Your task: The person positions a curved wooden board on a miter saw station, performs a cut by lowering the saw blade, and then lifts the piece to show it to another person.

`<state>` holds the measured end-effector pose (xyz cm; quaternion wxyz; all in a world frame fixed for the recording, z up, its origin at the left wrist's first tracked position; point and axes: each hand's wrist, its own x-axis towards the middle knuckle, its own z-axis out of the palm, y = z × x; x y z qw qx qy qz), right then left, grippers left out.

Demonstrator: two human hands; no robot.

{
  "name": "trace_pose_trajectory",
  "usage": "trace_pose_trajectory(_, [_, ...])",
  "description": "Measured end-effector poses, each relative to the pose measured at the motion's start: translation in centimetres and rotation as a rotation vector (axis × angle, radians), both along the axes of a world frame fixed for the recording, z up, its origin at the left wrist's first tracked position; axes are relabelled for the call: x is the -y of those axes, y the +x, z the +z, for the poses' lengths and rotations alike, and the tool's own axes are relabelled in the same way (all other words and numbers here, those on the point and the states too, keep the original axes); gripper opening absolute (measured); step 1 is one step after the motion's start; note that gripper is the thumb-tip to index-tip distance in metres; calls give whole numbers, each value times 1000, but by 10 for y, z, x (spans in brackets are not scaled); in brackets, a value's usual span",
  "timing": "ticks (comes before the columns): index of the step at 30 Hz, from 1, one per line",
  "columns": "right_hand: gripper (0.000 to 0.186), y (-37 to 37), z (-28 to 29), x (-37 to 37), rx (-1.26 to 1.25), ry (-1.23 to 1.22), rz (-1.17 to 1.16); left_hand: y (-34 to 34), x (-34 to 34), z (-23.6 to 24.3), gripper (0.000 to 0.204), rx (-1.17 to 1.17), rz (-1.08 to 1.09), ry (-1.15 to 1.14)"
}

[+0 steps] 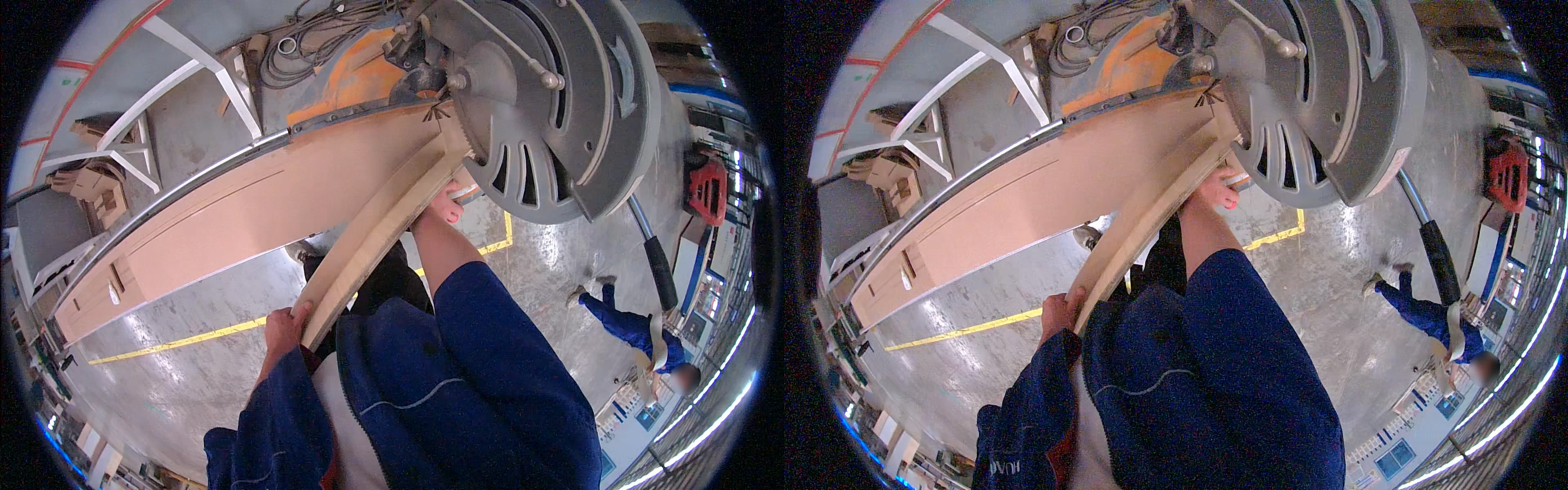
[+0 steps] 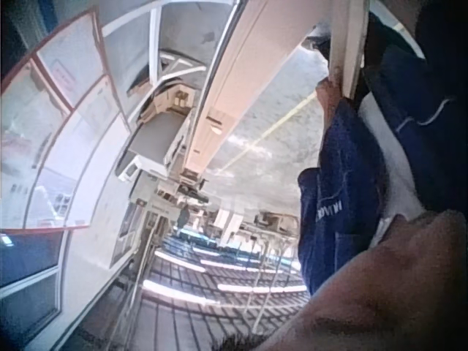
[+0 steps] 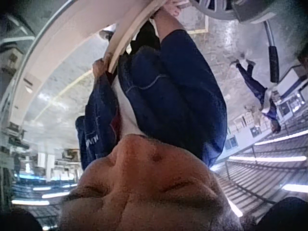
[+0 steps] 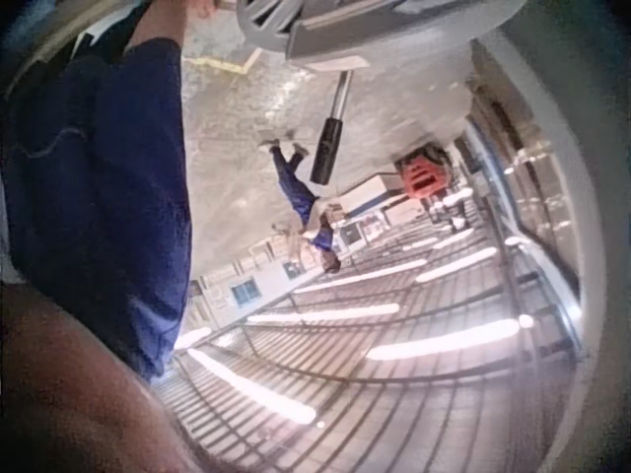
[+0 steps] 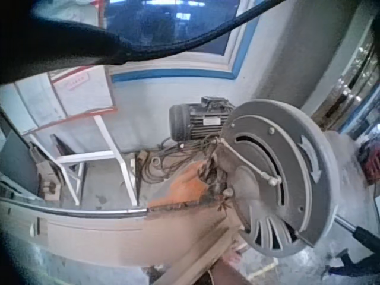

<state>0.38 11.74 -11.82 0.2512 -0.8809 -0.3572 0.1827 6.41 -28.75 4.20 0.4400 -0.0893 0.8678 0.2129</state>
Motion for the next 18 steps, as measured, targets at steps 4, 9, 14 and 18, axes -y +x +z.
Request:
trace_pose_trajectory(4, [64, 1, -2, -2, -5, -16, -9, 2, -1, 12, 68, 32, 18, -63])
trace_pose_trajectory(9, [65, 0, 0, -3, -30, -36, -29, 3, -8, 30, 68, -55, -52, -101])
trace_pose_trajectory(14, [66, 9, 16, -1, -95, -98, 36, 1, -9, 33, 69, -45, -67, -107])
trace_pose_trajectory(18, [70, 52, 45, 19, -391, -104, 556, 8, -5, 29, 70, -52, -49, -118])
